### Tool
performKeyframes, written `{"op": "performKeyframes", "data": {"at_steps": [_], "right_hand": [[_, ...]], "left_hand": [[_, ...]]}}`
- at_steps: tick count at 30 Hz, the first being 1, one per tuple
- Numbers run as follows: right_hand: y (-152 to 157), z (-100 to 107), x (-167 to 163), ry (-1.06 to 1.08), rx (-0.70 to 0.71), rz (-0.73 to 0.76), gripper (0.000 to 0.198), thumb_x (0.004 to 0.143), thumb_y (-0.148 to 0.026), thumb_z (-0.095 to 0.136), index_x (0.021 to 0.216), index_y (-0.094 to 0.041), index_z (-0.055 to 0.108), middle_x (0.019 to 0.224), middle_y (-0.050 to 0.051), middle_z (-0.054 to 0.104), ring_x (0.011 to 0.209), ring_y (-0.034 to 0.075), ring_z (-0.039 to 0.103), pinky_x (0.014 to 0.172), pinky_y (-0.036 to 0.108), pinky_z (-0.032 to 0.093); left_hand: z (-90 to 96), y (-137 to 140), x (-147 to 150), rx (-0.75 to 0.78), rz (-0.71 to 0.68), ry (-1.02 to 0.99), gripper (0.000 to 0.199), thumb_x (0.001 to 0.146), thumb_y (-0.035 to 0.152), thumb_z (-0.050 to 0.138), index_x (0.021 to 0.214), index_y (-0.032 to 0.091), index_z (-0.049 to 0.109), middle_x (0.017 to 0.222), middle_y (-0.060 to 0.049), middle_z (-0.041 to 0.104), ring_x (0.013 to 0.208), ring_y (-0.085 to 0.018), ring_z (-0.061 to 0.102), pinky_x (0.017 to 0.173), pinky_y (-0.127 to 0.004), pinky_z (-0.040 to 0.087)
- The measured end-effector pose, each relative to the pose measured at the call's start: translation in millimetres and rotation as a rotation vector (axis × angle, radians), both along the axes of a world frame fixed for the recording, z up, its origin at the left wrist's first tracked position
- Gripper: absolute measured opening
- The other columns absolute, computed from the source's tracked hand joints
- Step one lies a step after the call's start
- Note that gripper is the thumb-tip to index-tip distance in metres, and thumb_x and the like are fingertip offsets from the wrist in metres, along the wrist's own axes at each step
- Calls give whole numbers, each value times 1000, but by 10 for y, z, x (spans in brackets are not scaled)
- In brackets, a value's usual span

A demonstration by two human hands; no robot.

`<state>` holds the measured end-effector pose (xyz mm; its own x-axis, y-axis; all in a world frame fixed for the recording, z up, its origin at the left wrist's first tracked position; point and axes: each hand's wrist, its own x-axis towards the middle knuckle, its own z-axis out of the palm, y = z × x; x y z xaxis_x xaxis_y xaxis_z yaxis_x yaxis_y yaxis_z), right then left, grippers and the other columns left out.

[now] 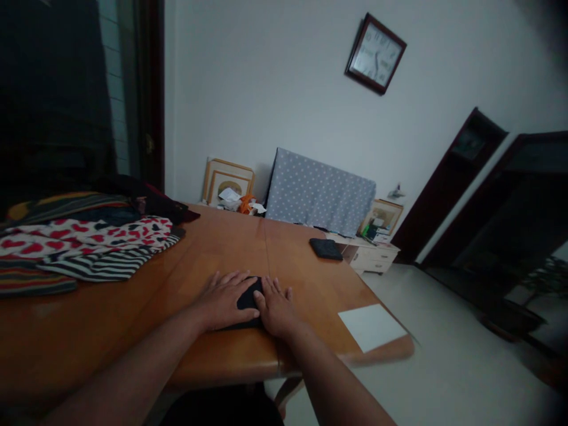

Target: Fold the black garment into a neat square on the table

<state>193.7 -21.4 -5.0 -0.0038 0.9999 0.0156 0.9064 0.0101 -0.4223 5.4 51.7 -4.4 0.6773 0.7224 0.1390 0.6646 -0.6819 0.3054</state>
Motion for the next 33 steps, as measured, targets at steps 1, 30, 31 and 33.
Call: {"op": "performKeyframes", "data": {"at_steps": [1, 30, 31, 33], "right_hand": [[0, -1, 2, -4, -1, 1, 73, 104, -60, 17, 164, -18, 23, 170, 10, 20, 158, 31, 8, 124, 62, 3], [-121, -42, 387, 307, 248, -206, 77, 103, -61, 13, 152, -13, 48, 158, 15, 46, 151, 28, 36, 123, 44, 28], [-185, -30, 440, 338, 289, -224, 76, 103, -60, 15, 148, -13, 54, 154, 15, 51, 147, 29, 41, 122, 43, 31], [-321, -29, 529, 369, 344, -250, 73, 103, -59, 19, 139, -13, 63, 144, 17, 60, 140, 30, 50, 117, 43, 37]], "left_hand": [[-5, 5, -4, -1, 14, 10, 96, 77, 84, 50, 159, 34, 38, 167, -9, 32, 153, -40, 24, 121, -66, 8], [-301, -614, -703, 157, 437, -31, 77, 101, 68, 22, 147, 14, 53, 155, -18, 48, 150, -35, 34, 121, -65, 5], [-310, -612, -704, 164, 437, -44, 75, 101, 67, 24, 146, 15, 54, 154, -18, 50, 149, -35, 36, 122, -64, 6], [-322, -614, -707, 180, 440, -68, 69, 102, 63, 26, 143, 16, 56, 152, -17, 53, 147, -34, 39, 122, -62, 9]]}}
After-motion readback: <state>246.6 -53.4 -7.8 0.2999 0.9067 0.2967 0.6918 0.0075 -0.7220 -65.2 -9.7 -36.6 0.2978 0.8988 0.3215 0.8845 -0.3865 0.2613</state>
